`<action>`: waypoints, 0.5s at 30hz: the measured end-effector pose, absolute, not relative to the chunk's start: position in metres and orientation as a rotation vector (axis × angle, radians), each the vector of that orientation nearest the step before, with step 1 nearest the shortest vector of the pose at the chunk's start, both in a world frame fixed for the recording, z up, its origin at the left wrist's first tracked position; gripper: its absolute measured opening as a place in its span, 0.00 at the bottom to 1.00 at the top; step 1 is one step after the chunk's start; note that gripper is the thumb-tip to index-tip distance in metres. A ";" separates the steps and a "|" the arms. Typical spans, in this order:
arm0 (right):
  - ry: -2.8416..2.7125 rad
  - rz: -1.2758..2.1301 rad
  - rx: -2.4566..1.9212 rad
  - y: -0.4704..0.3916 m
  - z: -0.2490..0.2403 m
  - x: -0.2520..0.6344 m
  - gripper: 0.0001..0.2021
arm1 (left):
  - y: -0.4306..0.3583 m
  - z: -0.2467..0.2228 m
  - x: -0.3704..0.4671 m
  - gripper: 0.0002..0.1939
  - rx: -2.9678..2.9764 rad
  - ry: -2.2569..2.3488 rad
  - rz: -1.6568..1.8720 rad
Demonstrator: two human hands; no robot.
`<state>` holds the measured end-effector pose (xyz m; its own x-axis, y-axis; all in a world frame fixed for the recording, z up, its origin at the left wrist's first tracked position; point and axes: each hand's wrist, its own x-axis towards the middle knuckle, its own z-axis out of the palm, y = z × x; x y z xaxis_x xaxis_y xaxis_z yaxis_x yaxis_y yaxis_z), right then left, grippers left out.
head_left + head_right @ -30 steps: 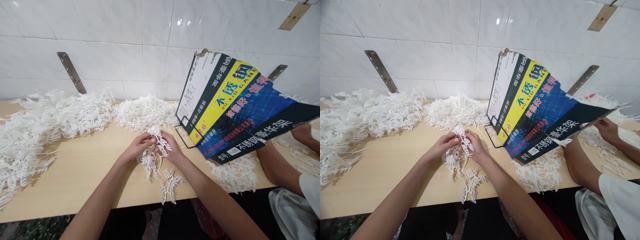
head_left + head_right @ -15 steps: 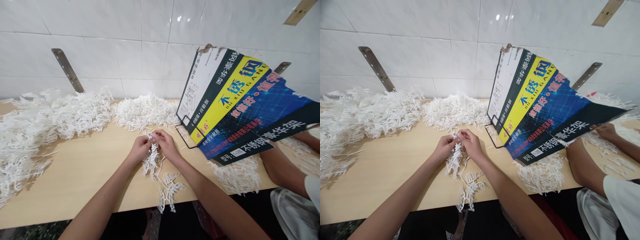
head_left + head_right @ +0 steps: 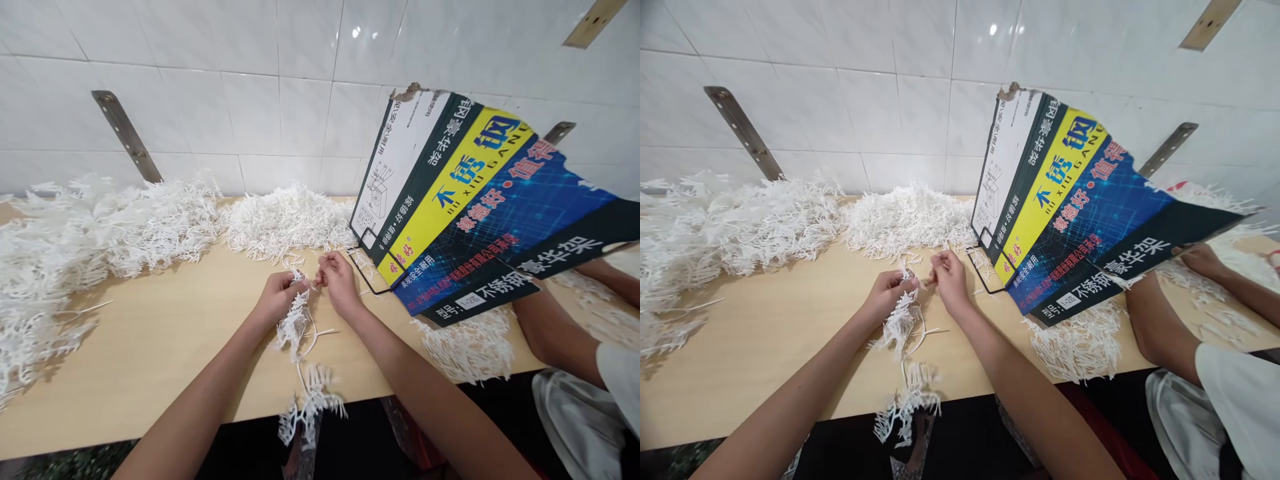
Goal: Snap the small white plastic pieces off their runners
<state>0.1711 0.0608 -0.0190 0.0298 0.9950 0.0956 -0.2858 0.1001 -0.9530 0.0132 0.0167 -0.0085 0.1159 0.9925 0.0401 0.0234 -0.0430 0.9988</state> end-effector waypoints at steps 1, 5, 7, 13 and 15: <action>-1.102 1.240 -0.942 0.059 -0.017 0.170 0.19 | 0.018 -0.009 0.014 0.24 1.281 1.155 1.177; -1.342 1.260 -0.923 0.048 -0.010 0.166 0.22 | 0.023 -0.012 0.015 0.23 1.242 1.258 1.258; -1.461 1.234 -0.937 0.044 -0.008 0.166 0.19 | 0.024 -0.012 0.015 0.23 1.217 1.271 1.294; -1.473 1.006 -1.056 0.052 -0.020 0.167 0.14 | 0.025 -0.010 0.015 0.22 1.253 1.300 1.262; -1.346 1.013 -1.083 0.058 -0.025 0.169 0.15 | 0.023 -0.009 0.014 0.23 1.281 1.257 1.210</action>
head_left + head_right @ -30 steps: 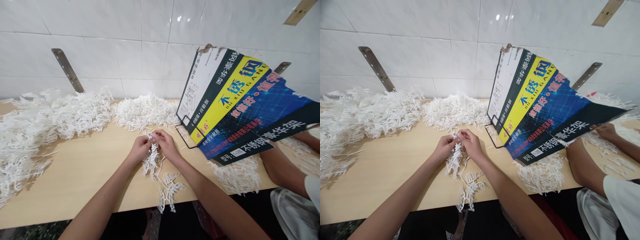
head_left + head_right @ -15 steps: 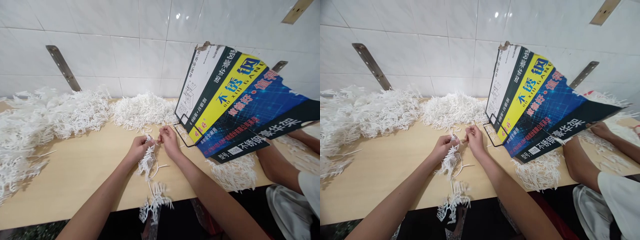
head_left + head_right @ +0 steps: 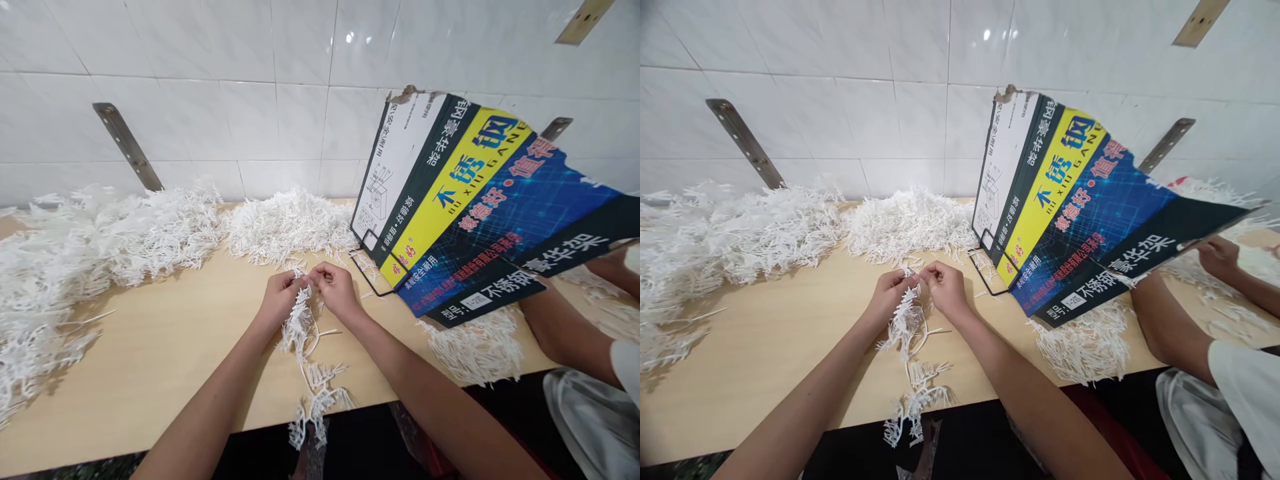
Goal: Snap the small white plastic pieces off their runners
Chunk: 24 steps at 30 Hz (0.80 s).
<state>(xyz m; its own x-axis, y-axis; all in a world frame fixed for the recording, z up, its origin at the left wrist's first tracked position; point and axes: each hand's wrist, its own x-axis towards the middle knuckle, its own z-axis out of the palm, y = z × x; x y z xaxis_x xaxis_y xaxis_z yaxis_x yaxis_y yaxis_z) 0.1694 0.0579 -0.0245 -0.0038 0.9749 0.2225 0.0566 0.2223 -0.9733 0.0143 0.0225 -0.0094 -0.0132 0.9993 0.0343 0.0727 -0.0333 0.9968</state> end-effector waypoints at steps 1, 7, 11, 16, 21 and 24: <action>-1.238 1.035 -1.094 0.061 -0.026 0.171 0.16 | 0.021 -0.009 0.014 0.23 1.292 1.227 1.181; -1.362 0.918 -1.067 0.052 -0.017 0.170 0.15 | 0.017 -0.012 0.016 0.23 1.326 1.264 1.254; -1.640 0.786 -1.002 0.039 -0.007 0.167 0.17 | 0.019 -0.013 0.017 0.24 1.348 1.396 1.399; -1.690 1.060 -1.010 0.039 -0.008 0.166 0.16 | 0.019 -0.012 0.016 0.24 1.352 1.393 1.398; -1.501 1.147 -0.998 0.050 -0.014 0.168 0.13 | 0.026 -0.015 0.016 0.25 1.429 1.427 1.337; -1.103 1.164 -1.046 0.060 -0.021 0.171 0.10 | 0.027 -0.017 0.016 0.25 1.457 1.446 1.311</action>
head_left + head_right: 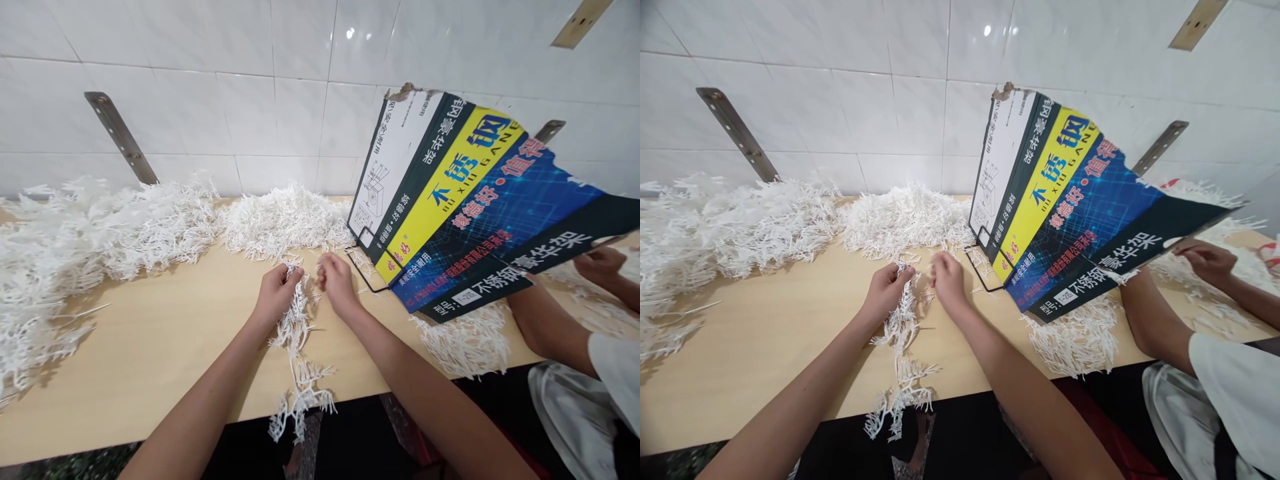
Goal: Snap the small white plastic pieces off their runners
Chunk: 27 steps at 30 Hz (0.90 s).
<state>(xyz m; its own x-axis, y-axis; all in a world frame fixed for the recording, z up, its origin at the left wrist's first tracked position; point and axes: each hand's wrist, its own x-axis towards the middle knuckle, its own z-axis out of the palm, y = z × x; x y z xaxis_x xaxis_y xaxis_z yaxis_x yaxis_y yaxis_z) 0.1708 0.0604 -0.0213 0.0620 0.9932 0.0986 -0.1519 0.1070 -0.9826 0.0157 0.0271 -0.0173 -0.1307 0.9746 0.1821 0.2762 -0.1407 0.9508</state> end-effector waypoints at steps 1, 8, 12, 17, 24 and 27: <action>-0.992 1.153 -1.051 0.064 -0.023 0.172 0.09 | 0.027 -0.017 0.016 0.24 1.444 1.444 1.317; -1.398 0.984 -1.040 0.054 -0.019 0.166 0.20 | 0.023 -0.014 0.014 0.25 1.327 1.415 1.395; -1.629 1.057 -0.988 0.043 -0.012 0.164 0.16 | 0.025 -0.017 0.015 0.23 1.330 1.345 1.385; -1.325 1.000 -1.048 0.057 -0.023 0.170 0.16 | 0.023 -0.015 0.017 0.25 1.299 1.371 1.425; -1.388 0.790 -1.101 0.059 -0.020 0.173 0.13 | 0.020 -0.010 0.016 0.25 1.208 1.352 1.413; -1.567 0.688 -1.061 0.048 -0.010 0.170 0.20 | 0.022 -0.011 0.017 0.22 1.388 1.381 1.367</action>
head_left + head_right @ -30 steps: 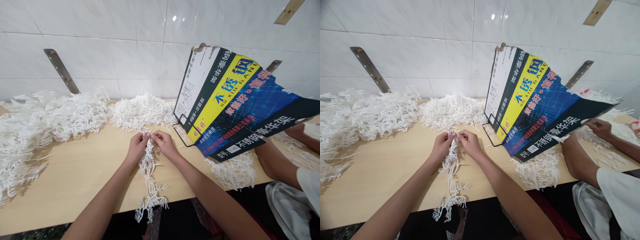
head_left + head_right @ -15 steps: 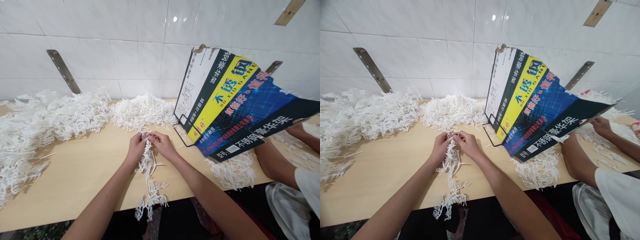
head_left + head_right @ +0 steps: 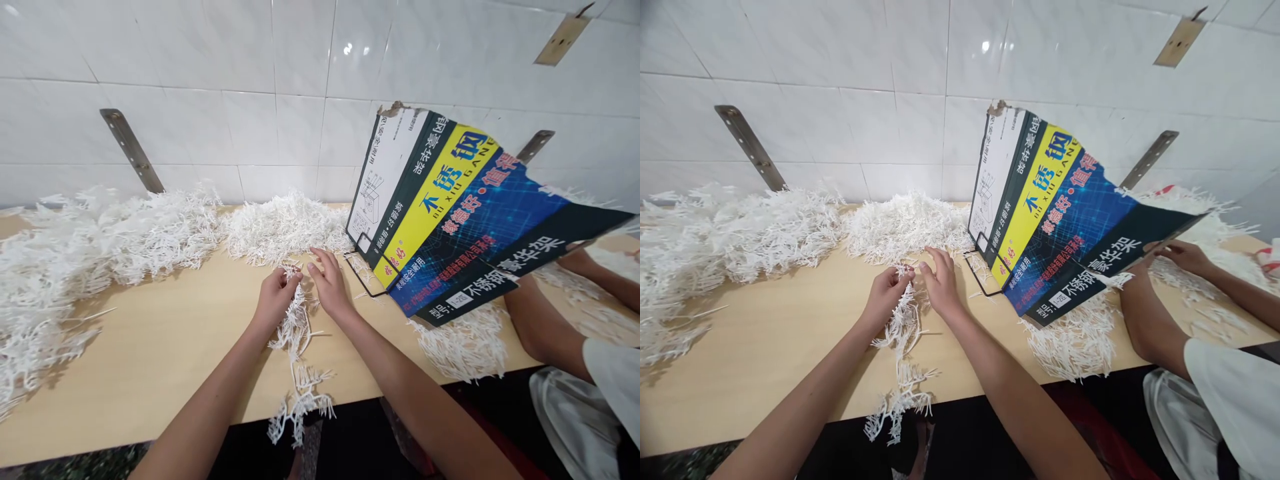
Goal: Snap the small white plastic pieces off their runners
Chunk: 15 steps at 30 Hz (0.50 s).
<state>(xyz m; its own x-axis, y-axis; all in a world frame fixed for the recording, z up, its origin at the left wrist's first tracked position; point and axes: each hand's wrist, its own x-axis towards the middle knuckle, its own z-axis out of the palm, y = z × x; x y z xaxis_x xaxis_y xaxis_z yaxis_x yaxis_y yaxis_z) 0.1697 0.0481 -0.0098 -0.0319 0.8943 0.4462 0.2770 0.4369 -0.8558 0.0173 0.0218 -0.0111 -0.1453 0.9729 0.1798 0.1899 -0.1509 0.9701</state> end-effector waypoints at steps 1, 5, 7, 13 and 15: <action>-1.597 0.716 -1.037 0.046 -0.007 0.169 0.21 | 0.022 -0.011 0.018 0.19 1.435 1.368 1.343; -1.683 0.923 -0.930 0.043 -0.005 0.169 0.18 | 0.020 -0.011 0.018 0.15 1.583 1.265 1.209; -1.611 1.019 -0.944 0.046 -0.007 0.168 0.15 | 0.018 -0.010 0.018 0.15 1.639 1.271 1.170; -1.388 1.049 -0.961 0.051 -0.012 0.167 0.09 | 0.015 -0.006 0.023 0.13 1.756 1.360 1.165; -1.361 1.017 -0.975 0.048 -0.011 0.166 0.08 | 0.014 -0.005 0.025 0.13 1.758 1.357 1.151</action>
